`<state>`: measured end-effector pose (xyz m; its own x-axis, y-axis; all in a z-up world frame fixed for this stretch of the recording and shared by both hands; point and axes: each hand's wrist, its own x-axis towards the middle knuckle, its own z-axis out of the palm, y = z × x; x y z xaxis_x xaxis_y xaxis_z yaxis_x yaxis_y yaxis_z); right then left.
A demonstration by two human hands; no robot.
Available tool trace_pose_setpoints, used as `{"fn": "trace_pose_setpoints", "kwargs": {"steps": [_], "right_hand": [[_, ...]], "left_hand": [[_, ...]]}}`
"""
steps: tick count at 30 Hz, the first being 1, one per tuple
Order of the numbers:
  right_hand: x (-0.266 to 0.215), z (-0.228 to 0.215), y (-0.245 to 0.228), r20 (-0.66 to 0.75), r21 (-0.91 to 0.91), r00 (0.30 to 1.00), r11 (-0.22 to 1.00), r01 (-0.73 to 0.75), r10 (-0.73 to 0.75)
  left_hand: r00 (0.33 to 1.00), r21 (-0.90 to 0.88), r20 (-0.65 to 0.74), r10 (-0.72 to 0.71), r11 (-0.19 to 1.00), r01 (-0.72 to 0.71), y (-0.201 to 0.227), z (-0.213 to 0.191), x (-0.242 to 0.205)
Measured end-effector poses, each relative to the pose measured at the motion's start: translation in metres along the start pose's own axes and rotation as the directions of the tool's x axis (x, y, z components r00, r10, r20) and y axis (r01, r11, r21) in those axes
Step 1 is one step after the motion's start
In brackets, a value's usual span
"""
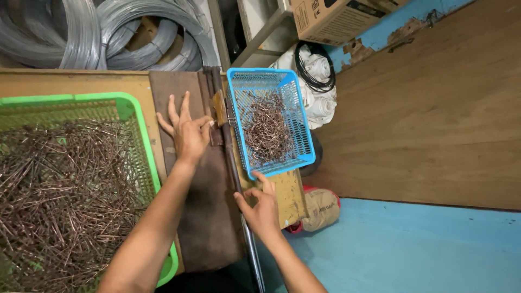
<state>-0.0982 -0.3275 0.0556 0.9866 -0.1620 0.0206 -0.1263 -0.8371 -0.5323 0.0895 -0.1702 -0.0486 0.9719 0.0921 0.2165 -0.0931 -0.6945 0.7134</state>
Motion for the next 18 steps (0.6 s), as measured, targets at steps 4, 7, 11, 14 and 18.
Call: {"fn": "trace_pose_setpoints", "kwargs": {"steps": [4,7,11,14,18], "right_hand": [[-0.025,0.013,0.006,0.074,0.224,0.979,0.954,-0.201,0.190],[-0.042,0.013,-0.010,0.536,0.507,0.671,0.440,-0.741,0.513],[-0.038,-0.005,-0.034,0.683,0.368,0.427,0.226,-0.902,0.593],[-0.036,-0.007,-0.041,0.703,0.333,0.354,0.154,-0.930,0.617],[-0.034,0.004,-0.044,0.602,0.287,0.348,0.212,-0.934,0.719]], "left_hand": [[0.996,-0.116,-0.063,0.059,0.991,-0.066,0.006,-0.015,0.001],[0.994,-0.098,-0.083,0.067,0.992,-0.075,0.006,-0.013,0.001],[0.993,-0.105,-0.092,0.074,0.991,-0.083,0.005,-0.011,0.001],[0.993,-0.099,-0.083,0.079,0.991,-0.087,0.008,-0.010,0.000],[0.992,-0.060,-0.052,0.119,0.991,-0.122,0.008,-0.022,0.005]]}}
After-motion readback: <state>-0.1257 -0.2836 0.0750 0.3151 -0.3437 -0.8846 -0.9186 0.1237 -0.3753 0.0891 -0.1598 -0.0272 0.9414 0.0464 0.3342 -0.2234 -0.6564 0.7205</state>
